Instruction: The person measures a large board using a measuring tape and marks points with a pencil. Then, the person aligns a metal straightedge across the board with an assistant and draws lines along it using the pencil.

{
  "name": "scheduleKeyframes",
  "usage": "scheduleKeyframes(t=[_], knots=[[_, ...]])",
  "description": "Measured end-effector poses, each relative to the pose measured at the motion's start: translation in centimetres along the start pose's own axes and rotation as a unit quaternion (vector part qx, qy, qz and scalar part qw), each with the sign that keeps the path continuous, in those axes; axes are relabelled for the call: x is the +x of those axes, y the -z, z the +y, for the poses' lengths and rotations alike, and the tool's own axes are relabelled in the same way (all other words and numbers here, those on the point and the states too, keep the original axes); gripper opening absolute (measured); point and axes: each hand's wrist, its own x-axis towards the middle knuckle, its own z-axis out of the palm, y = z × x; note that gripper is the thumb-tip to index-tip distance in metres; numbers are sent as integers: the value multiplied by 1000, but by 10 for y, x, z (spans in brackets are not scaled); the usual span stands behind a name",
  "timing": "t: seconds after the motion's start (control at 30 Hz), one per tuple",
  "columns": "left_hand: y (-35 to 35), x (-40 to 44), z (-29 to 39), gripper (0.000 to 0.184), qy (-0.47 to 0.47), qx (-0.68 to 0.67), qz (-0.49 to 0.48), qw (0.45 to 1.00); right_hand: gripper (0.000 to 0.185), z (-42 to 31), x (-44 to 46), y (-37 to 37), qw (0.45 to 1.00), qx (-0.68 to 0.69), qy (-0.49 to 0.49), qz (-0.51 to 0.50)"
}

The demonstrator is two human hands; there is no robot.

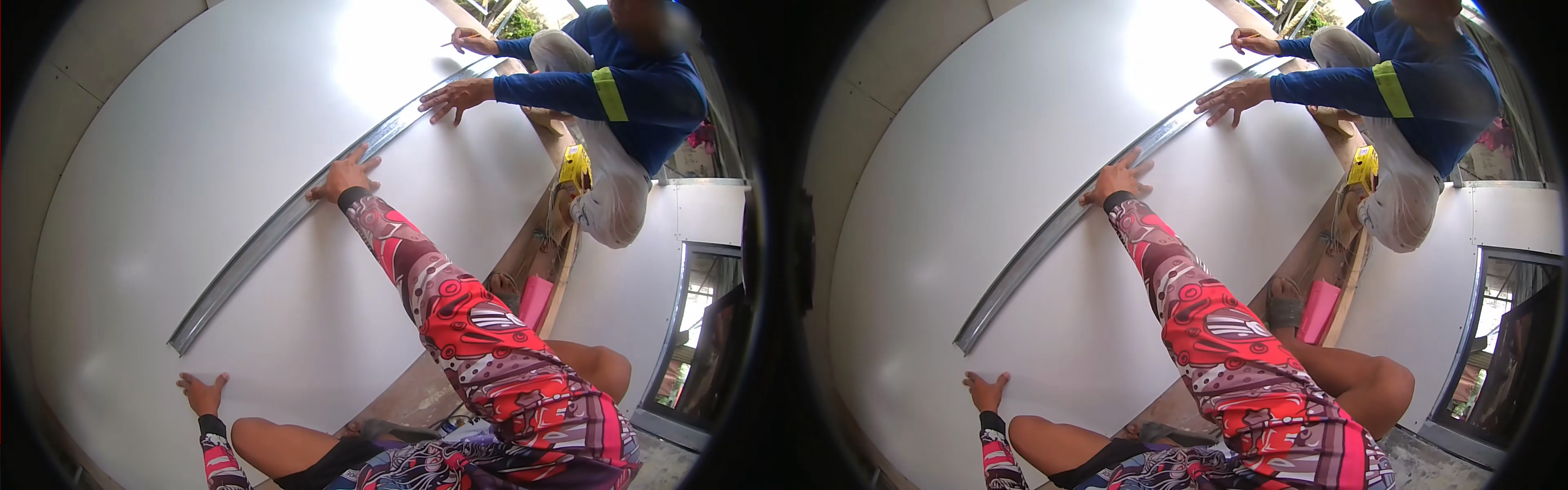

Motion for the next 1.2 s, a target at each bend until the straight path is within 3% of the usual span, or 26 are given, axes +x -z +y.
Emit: scheduleKeyframes(t=[1.2], knots=[[-16, 13, -8, 139, -21, 0, 10, 1000, 95, 3, 2, -7, 1000, 10, -2, 14]])
